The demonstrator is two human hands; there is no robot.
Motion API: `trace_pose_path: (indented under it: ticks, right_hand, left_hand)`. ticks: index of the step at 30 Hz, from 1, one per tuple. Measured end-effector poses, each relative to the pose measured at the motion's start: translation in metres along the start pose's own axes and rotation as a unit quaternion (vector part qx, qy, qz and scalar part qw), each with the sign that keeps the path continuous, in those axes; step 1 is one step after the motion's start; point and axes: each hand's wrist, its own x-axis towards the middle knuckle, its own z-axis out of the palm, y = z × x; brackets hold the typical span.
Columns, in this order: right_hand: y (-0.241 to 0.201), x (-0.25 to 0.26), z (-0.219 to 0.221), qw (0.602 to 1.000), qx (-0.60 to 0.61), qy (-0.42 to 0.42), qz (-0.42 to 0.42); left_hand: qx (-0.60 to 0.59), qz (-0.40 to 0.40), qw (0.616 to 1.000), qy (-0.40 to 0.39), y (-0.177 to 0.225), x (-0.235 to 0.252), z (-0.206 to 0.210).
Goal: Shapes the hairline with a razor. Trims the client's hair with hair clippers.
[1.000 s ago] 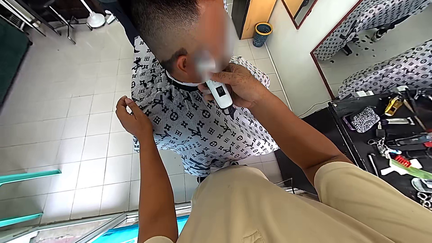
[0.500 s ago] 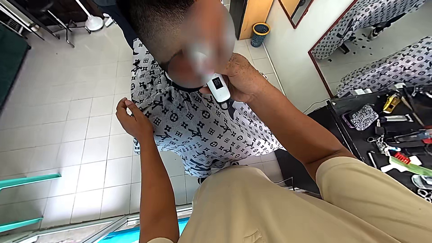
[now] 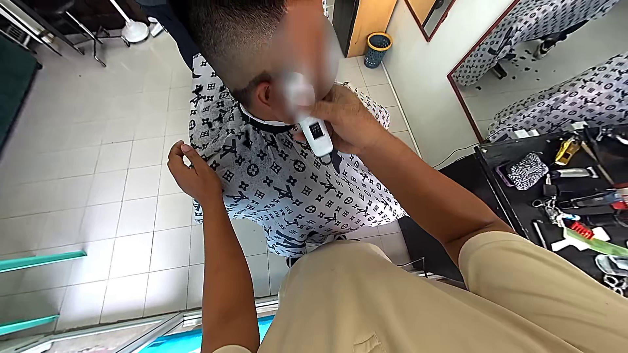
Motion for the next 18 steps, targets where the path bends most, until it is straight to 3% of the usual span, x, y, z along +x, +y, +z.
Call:
trace_pose_path:
  ticks: [7,15,18]
  right_hand:
    - [0.034,-0.009,-0.017,0.989,0.052,0.023,0.137]
    - [0.007,-0.007,0.003,0.998,0.035,0.036,0.034]
    - [0.01,-0.007,0.001,0.997,0.042,0.03,0.052]
  left_hand:
    - [0.008,-0.003,1.0,0.0,-0.001,0.0,0.001]
    - [0.01,-0.009,1.0,-0.02,0.002,-0.001,-0.003]
    - [0.01,-0.011,1.0,-0.018,0.002,-0.001,-0.003]
